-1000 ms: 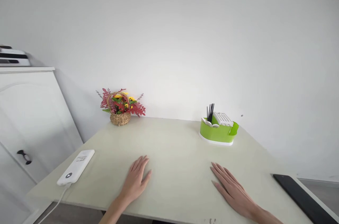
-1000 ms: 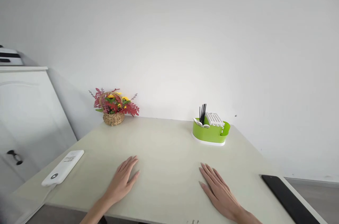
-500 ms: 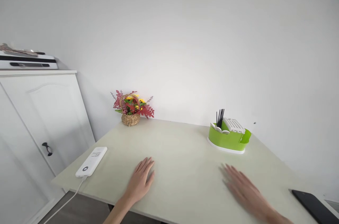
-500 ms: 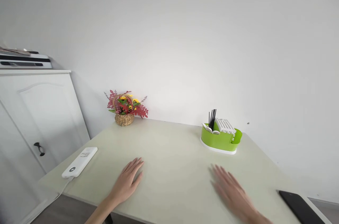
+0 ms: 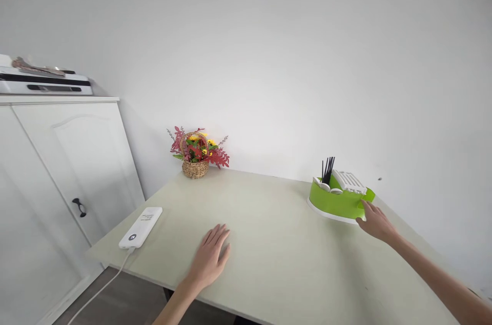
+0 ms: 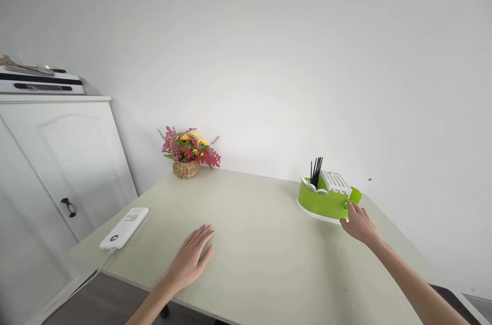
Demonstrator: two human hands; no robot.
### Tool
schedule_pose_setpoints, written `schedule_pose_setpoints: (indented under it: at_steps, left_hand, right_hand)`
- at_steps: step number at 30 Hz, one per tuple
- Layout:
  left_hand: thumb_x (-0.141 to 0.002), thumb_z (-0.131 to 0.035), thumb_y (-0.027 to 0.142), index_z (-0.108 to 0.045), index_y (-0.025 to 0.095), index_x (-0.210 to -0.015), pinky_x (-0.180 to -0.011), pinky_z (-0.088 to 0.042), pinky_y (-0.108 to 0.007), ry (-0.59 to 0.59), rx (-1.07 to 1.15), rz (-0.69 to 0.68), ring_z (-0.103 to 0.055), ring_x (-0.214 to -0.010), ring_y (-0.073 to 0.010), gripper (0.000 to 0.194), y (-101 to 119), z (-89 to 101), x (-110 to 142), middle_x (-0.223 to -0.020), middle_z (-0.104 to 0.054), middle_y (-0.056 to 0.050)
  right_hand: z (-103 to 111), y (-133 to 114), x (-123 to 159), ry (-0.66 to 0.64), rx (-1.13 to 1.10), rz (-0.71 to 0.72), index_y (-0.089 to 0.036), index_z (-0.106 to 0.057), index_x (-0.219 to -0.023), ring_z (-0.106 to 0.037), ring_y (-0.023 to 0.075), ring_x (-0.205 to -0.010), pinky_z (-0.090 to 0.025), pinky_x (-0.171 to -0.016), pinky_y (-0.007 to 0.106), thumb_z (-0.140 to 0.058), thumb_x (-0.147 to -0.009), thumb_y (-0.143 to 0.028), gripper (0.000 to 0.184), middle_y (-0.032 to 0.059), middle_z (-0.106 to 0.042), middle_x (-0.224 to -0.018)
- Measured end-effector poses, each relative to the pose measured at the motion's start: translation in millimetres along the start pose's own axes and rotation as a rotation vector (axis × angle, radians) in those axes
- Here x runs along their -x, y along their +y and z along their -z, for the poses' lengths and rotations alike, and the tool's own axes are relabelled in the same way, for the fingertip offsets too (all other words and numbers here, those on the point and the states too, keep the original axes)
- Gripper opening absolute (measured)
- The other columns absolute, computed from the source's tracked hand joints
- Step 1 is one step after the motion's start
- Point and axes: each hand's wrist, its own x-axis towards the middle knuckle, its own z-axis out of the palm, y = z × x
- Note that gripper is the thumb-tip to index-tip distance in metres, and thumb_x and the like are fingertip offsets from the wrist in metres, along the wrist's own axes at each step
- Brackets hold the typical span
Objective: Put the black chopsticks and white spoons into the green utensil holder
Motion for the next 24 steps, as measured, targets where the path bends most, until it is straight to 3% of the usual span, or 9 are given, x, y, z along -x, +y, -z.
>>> schedule_pose_setpoints:
  at_steps: [3,7,17,24]
  left_hand:
    - [-0.107,-0.041,0.042,-0.048,0.029,-0.15,-0.121,-0.04,-0.053,-0.014,-0.008,0.008,-0.042,-0.15,-0.0284,0.045,0.2,-1.0,0.1,-0.159,-0.049,-0.005]
    - [-0.108,-0.04,0.042,-0.048,0.028,-0.15,-0.122,-0.04,-0.052,-0.03,-0.015,0.012,-0.04,-0.15,-0.0282,0.045,-0.2,-2.2,-0.1,-0.16,-0.048,-0.005]
    - [-0.108,-0.04,0.041,-0.048,0.029,-0.151,-0.123,-0.039,-0.052,-0.02,-0.018,0.0,-0.04,-0.151,-0.0281,0.046,-1.7,-3.4,-0.3,-0.161,-0.047,-0.004]
    - [-0.109,-0.038,0.041,-0.046,0.028,-0.153,-0.123,-0.038,-0.051,-0.066,-0.053,0.003,-0.037,-0.152,-0.0272,0.047,0.6,0.9,-2.6,-0.163,-0.044,-0.004]
  right_hand:
    - [-20.9,2.1,3.0,-0.031,-0.004,0.029,-0.009,-0.041,-0.15,-0.047,0.0412,-0.143,-0.042,-0.114,0.054,-0.05,-0.07,-0.042,0.087,0.0238,-0.057,-0.147]
    - [-32.7,13.5,8.4,-0.054,0.01,0.055,-0.01,-0.042,-0.149,-0.044,0.0402,-0.145,-0.041,-0.116,0.051,-0.05,-0.069,-0.043,0.087,0.0228,-0.052,-0.152]
    - [-38.2,27.3,14.7,-0.069,0.054,0.107,-0.01,-0.028,-0.157,-0.036,0.0352,-0.15,-0.045,-0.112,0.05,-0.05,-0.077,-0.036,0.087,0.0202,-0.038,-0.163]
    - [-32.0,29.2,10.8,-0.086,0.076,0.1,-0.012,-0.032,-0.158,-0.039,0.0341,-0.148,-0.046,-0.112,0.049,-0.051,-0.082,-0.032,0.081,0.018,-0.042,-0.162]
